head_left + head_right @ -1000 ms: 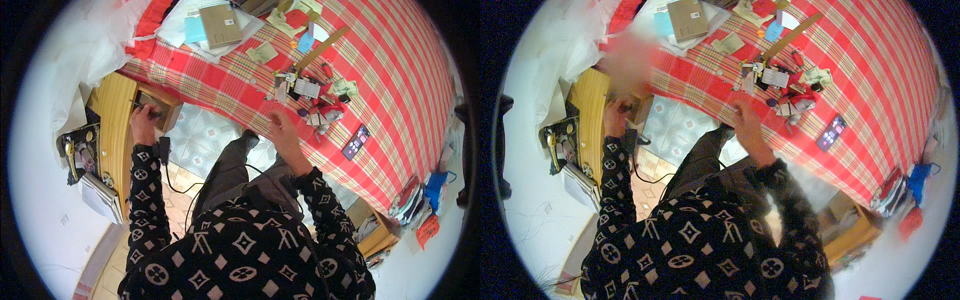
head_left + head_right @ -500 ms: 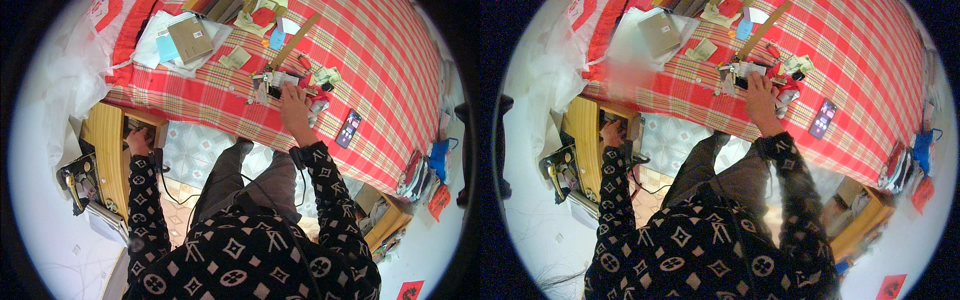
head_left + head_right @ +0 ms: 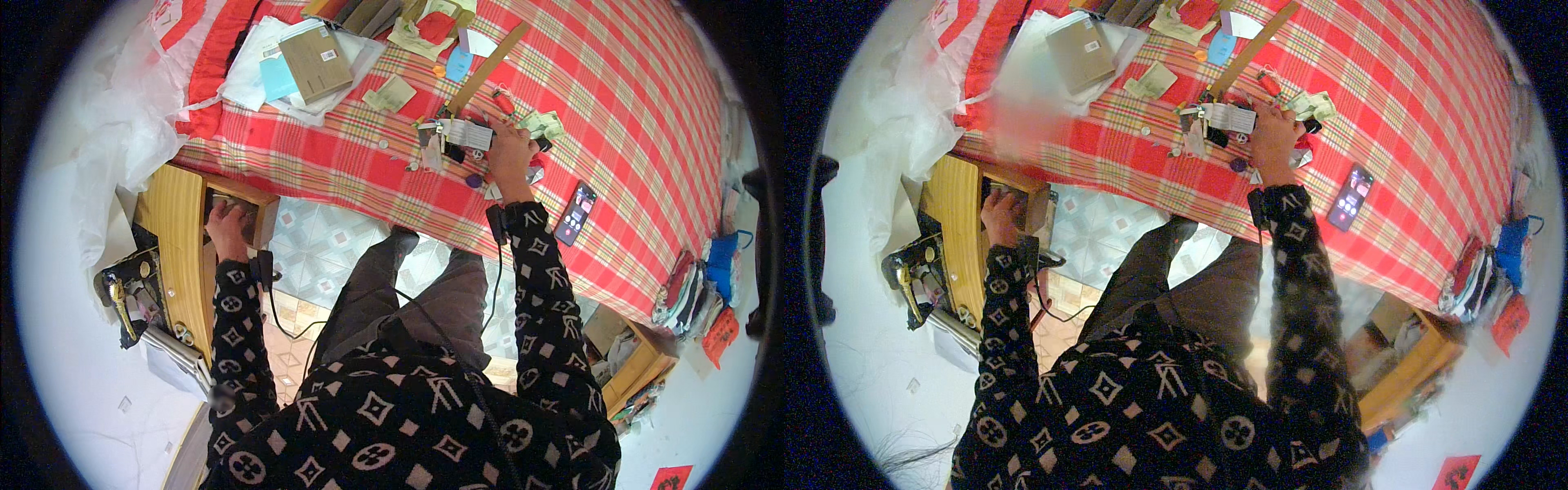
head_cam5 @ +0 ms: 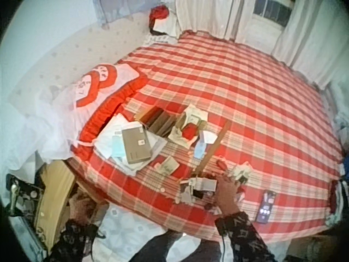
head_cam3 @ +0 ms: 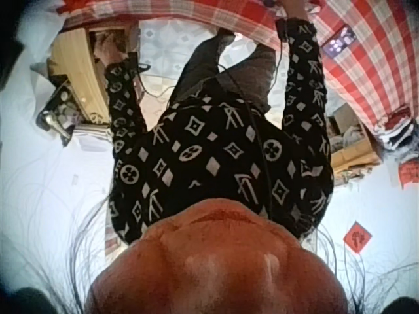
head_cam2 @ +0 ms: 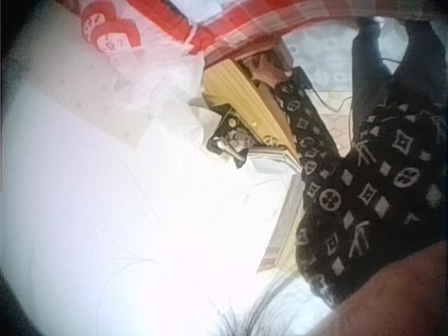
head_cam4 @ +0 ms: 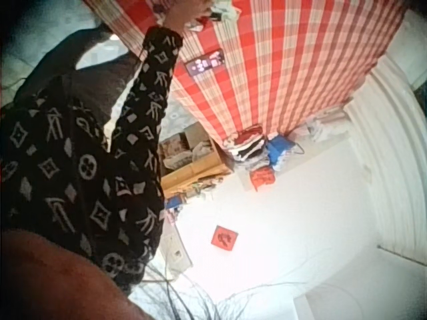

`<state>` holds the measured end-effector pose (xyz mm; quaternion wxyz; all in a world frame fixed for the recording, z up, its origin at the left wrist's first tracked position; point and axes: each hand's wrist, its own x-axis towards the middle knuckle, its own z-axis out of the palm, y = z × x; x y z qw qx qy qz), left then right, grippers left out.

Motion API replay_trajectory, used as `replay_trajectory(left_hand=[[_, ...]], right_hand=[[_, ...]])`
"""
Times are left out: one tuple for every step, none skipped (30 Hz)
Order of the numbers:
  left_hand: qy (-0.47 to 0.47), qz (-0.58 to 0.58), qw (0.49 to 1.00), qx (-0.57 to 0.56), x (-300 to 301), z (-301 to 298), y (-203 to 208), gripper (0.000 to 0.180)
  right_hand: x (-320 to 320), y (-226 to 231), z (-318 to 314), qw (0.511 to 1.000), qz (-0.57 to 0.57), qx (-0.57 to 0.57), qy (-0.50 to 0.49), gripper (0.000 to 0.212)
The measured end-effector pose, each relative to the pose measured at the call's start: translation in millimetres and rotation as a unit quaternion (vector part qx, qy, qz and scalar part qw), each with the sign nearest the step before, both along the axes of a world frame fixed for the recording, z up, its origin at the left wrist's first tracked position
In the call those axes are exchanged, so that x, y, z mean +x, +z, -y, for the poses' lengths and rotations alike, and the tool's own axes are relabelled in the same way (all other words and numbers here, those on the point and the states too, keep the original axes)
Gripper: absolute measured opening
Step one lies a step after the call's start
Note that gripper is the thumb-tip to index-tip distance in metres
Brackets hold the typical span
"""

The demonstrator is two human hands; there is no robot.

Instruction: The person stands in a bedroom and assembles small electronic components on a red-and-white checkered bed. They handle wires, connectors, and a small cylindrical device, repeatedly twisting and joining parts by hand.

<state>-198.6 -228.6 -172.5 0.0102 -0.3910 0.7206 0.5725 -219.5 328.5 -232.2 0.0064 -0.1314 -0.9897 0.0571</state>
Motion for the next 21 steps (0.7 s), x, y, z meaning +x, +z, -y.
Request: replay_trajectory(left_hand=[[-0.013, -0.031, 0.999, -0.023, 3.3, -6.0, 10.0, 0.044], [-0.025, -0.062, 0.997, -0.046, 7.0, -12.5, 21.0, 0.045], [-0.037, -0.094, 0.993, -0.068, 9.4, -20.6, 31.8, 0.047], [-0.036, -0.117, 0.989, -0.083, 11.7, -32.6, 41.3, 0.041], [-0.06, -0.129, 0.989, -0.05, 13.7, -46.8, 51.1, 0.038], [-0.084, -0.14, 0.986, -0.018, 15.9, -62.8, 61.4, 0.035], [-0.1, -0.137, 0.985, 0.007, 17.7, -81.0, 71.3, 0.033], [-0.146, -0.115, 0.982, 0.032, 19.6, -102.3, 79.1, 0.031], [-0.191, -0.087, 0.976, 0.049, 21.9, -125.3, 85.3, 0.029], [-0.236, -0.052, 0.967, 0.077, 22.3, -147.5, 90.3, 0.029], [-0.29, -0.048, 0.949, 0.109, 21.7, -168.1, 93.7, 0.03], [-0.317, -0.057, 0.94, 0.114, 19.6, -187.2, 95.5, 0.03], [-0.349, -0.089, 0.924, 0.127, 17.6, -203.5, 97.0, 0.031], [-0.328, -0.081, 0.926, 0.172, 18.1, -217.3, 99.3, 0.031], [-0.31, -0.087, 0.922, 0.216, 16.3, -225.5, 101.6, 0.03], [-0.302, -0.067, 0.915, 0.259, 13.6, -227.4, 104.3, 0.028], [-0.298, -0.06, 0.903, 0.303, 11.8, -228.3, 106.6, 0.027], [-0.295, -0.054, 0.887, 0.35, 10.3, -227.5, 108.6, 0.025], [-0.294, -0.053, 0.891, 0.342, 8.9, -225.6, 110.2, 0.024], [-0.293, -0.054, 0.893, 0.338, 7.9, -223.5, 111.7, 0.022], [-0.293, -0.054, 0.893, 0.336, 8.3, -221.3, 113.4, 0.021]], right_hand=[[0.6, 5.4, -0.2, 1.0, 0.012, 0.0, -0.014, 0.027], [3.4, 12.8, -1.5, 0.999, 0.012, -0.037, -0.036, 0.025], [7.2, 21.8, -3.2, 0.996, 0.001, -0.077, -0.052, 0.023], [10.0, 30.9, -2.5, 0.991, -0.009, -0.116, -0.069, 0.022], [11.9, 39.1, 2.3, 0.965, -0.03, -0.239, -0.102, 0.02], [13.9, 47.4, 9.7, 0.923, -0.048, -0.356, -0.134, 0.019], [18.8, 56.7, 19.8, 0.871, -0.051, -0.458, -0.172, 0.02], [23.6, 67.5, 30.4, 0.834, -0.046, -0.534, -0.134, 0.022], [31.7, 77.9, 46.7, 0.795, -0.036, -0.6, -0.086, 0.026], [37.2, 87.2, 65.0, 0.751, -0.009, -0.657, -0.064, 0.026], [41.5, 95.9, 84.6, 0.692, 0.009, -0.721, -0.016, 0.027], [45.9, 104.4, 102.3, 0.658, 0.043, -0.751, -0.034, 0.027], [51.1, 112.4, 117.0, 0.617, 0.075, -0.782, -0.044, 0.027], [56.5, 119.2, 129.8, 0.575, 0.107, -0.809, -0.056, 0.027], [59.6, 123.9, 140.1, 0.558, 0.126, -0.818, -0.057, 0.028], [61.7, 127.2, 147.4, 0.542, 0.144, -0.826, -0.059, 0.028], [64.1, 129.6, 153.1, 0.527, 0.16, -0.832, -0.064, 0.029], [66.3, 131.1, 156.9, 0.531, 0.159, -0.831, -0.042, 0.031], [67.6, 131.4, 160.5, 0.527, 0.167, -0.832, -0.038, 0.032], [68.6, 131.5, 163.9, 0.521, 0.171, -0.835, -0.032, 0.032], [68.9, 131.3, 166.8, 0.515, 0.177, -0.838, -0.025, 0.032]])
